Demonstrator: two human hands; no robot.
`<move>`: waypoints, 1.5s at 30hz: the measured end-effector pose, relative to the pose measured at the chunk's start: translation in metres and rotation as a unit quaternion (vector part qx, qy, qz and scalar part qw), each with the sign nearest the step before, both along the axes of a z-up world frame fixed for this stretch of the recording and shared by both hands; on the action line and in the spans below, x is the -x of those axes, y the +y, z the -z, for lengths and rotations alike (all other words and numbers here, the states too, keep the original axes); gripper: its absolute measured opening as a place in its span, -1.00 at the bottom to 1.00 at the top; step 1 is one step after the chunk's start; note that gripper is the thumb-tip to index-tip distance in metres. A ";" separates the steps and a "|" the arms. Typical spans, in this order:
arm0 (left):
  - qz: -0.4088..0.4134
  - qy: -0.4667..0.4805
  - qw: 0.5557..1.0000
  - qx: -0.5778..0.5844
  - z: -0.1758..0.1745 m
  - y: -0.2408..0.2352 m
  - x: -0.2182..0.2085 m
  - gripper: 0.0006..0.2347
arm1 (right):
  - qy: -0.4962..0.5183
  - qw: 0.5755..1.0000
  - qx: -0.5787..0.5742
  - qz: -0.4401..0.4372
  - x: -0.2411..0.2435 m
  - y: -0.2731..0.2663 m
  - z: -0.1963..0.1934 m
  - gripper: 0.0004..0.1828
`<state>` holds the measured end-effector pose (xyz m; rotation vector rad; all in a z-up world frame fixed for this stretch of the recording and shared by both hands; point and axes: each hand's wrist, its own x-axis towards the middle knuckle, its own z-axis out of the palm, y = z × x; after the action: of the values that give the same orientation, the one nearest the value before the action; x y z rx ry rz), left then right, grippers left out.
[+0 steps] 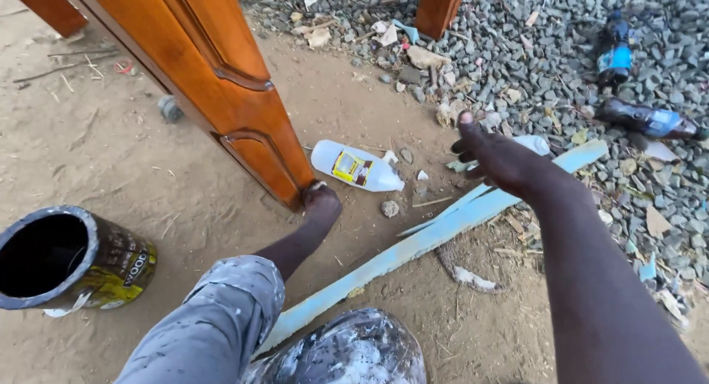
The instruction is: Applying wood stain to the legs of a wooden table using a cloth rag
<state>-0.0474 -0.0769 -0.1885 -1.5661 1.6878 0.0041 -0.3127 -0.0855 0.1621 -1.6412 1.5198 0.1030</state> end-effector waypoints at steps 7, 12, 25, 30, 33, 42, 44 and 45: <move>-0.021 0.006 0.999 0.033 0.016 0.008 0.001 -0.83 | -0.036 0.998 0.032 -0.052 -0.024 -0.005 -0.013 -0.05; -0.046 0.010 0.996 0.082 0.022 0.017 -0.005 -0.84 | 0.012 0.994 0.048 -0.095 -0.042 0.001 -0.027 -0.05; -0.183 0.060 0.969 0.158 -0.141 0.034 0.017 -0.81 | -0.030 0.989 0.042 -0.141 -0.077 0.002 -0.032 0.05; -0.260 0.094 0.952 0.131 -0.027 0.013 0.017 -0.77 | -0.065 0.988 0.059 -0.129 -0.044 -0.013 -0.007 -0.04; -0.125 0.121 0.965 0.195 0.034 0.009 -0.010 -0.83 | 0.000 0.995 0.052 -0.084 -0.018 0.007 -0.013 -0.04; 0.026 0.114 0.900 0.420 -0.044 0.079 -0.041 -0.92 | -0.161 0.968 0.099 -0.163 -0.063 -0.020 -0.008 -0.02; 0.031 0.099 0.880 0.463 -0.121 0.086 -0.028 -0.94 | -0.153 0.966 0.109 -0.180 -0.073 -0.020 0.001 0.01; 0.038 0.074 0.856 0.510 -0.163 0.091 -0.027 -0.94 | -0.151 0.960 0.125 -0.198 -0.082 -0.019 0.003 0.05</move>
<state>-0.0202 0.0145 -0.0253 -2.2684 1.9947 -0.9820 -0.2307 -0.1047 0.1593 -2.0422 0.9908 -0.1239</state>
